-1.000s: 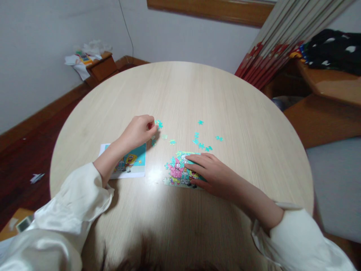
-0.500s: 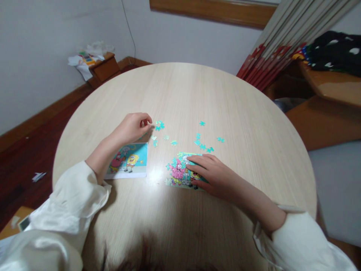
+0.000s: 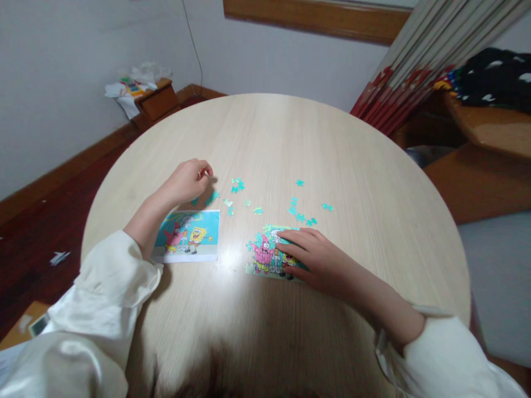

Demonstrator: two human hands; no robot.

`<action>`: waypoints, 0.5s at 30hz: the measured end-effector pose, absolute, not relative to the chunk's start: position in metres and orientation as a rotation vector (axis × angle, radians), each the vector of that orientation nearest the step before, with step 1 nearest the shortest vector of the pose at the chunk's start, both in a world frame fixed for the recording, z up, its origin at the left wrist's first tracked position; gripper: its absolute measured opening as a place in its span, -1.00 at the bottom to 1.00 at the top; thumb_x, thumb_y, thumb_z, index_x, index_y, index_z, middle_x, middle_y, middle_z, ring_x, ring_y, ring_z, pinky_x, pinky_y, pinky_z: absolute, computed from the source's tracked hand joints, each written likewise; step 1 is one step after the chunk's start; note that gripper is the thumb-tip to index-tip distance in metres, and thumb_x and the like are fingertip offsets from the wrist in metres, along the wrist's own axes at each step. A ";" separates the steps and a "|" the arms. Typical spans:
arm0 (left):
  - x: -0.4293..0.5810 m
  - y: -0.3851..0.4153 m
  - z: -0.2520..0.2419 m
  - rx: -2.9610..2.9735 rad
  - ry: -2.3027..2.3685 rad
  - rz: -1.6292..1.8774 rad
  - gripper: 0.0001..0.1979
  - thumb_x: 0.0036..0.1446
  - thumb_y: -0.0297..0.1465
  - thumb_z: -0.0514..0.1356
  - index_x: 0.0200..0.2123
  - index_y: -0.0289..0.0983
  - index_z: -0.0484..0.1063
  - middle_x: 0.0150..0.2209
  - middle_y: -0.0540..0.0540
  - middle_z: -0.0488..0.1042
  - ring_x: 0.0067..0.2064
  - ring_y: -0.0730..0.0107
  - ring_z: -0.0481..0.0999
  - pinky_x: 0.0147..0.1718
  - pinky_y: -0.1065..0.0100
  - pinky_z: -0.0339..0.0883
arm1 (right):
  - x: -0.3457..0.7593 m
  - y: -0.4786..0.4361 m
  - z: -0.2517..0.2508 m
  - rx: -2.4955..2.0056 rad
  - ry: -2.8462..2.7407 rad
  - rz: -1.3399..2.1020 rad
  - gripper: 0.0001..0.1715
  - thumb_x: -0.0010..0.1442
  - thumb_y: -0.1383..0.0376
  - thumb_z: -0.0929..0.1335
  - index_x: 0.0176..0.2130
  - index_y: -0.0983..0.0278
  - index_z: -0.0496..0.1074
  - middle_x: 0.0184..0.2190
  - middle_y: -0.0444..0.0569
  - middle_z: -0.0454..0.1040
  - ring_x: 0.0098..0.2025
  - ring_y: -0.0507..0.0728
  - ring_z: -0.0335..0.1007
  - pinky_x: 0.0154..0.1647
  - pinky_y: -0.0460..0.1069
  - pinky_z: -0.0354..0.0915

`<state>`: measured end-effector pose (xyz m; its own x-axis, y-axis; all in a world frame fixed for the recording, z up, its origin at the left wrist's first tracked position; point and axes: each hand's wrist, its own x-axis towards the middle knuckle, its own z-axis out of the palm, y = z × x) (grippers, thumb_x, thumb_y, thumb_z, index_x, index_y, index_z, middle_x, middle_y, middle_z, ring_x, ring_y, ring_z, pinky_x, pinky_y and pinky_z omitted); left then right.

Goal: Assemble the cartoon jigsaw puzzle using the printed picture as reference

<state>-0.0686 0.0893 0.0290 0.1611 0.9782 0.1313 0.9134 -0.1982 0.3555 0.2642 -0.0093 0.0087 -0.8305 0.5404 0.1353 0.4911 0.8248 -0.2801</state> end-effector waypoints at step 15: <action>-0.042 0.091 0.011 2.295 1.671 0.582 -0.68 0.20 -0.45 0.08 -0.02 -0.30 0.50 -0.31 -0.12 0.41 -0.30 0.34 0.40 -0.16 0.26 0.30 | 0.264 -0.009 0.012 -0.773 -2.804 0.332 -0.65 0.21 0.31 0.36 0.01 0.32 0.42 0.06 0.21 0.46 0.11 0.27 0.37 0.05 0.26 0.31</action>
